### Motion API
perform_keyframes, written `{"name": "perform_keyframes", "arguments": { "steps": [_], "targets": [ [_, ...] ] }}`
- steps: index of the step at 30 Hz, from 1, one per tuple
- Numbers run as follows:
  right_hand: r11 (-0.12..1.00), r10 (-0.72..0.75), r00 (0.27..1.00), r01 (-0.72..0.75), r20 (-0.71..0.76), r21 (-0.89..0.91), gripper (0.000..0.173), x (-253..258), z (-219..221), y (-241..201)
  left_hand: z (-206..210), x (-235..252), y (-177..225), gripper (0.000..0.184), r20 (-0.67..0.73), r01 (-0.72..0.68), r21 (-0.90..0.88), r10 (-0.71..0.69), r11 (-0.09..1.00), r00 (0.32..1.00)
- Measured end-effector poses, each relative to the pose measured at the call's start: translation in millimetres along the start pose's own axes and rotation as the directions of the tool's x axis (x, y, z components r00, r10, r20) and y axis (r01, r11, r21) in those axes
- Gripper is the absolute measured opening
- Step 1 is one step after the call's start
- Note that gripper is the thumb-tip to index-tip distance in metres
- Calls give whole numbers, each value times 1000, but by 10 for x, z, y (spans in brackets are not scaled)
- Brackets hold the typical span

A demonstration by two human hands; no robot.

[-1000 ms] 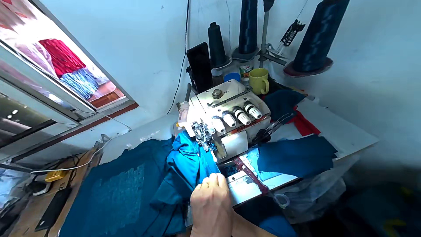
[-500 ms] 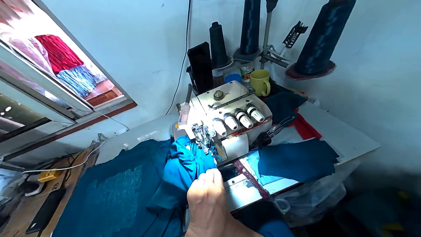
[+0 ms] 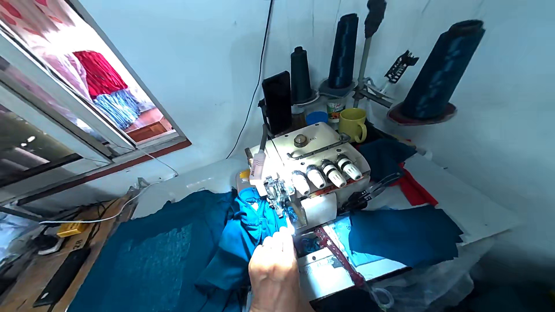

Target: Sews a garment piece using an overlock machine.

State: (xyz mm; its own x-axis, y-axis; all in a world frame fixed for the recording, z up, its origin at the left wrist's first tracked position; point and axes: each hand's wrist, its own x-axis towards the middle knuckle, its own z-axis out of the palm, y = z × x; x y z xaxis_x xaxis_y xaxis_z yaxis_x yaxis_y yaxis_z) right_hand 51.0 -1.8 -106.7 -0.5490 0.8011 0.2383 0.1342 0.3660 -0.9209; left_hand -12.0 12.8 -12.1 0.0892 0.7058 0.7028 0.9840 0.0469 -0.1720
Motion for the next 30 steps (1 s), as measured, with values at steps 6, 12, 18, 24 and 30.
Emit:
{"name": "perform_keyframes", "arguments": {
  "steps": [6,12,18,24,30],
  "targets": [
    [995,-16,998,22,59,-100,31,45,-41,-102,214,-103,-312,28,51,133,-345,-123,929,991],
    [930,-368,926,366,-85,-39,19,173,190,232,608,121,-879,16,225,332,-679,-244,655,943],
    [949,-316,944,315,-89,-26,20,150,197,221,643,4,-927,13,185,390,-713,-380,583,906],
    [963,-255,958,263,-131,54,23,141,168,200,398,-434,-839,18,117,350,-801,-447,485,887],
    [950,-96,945,181,-313,254,25,141,59,89,235,-822,-659,15,8,278,-811,-464,515,886]
  ]
}}
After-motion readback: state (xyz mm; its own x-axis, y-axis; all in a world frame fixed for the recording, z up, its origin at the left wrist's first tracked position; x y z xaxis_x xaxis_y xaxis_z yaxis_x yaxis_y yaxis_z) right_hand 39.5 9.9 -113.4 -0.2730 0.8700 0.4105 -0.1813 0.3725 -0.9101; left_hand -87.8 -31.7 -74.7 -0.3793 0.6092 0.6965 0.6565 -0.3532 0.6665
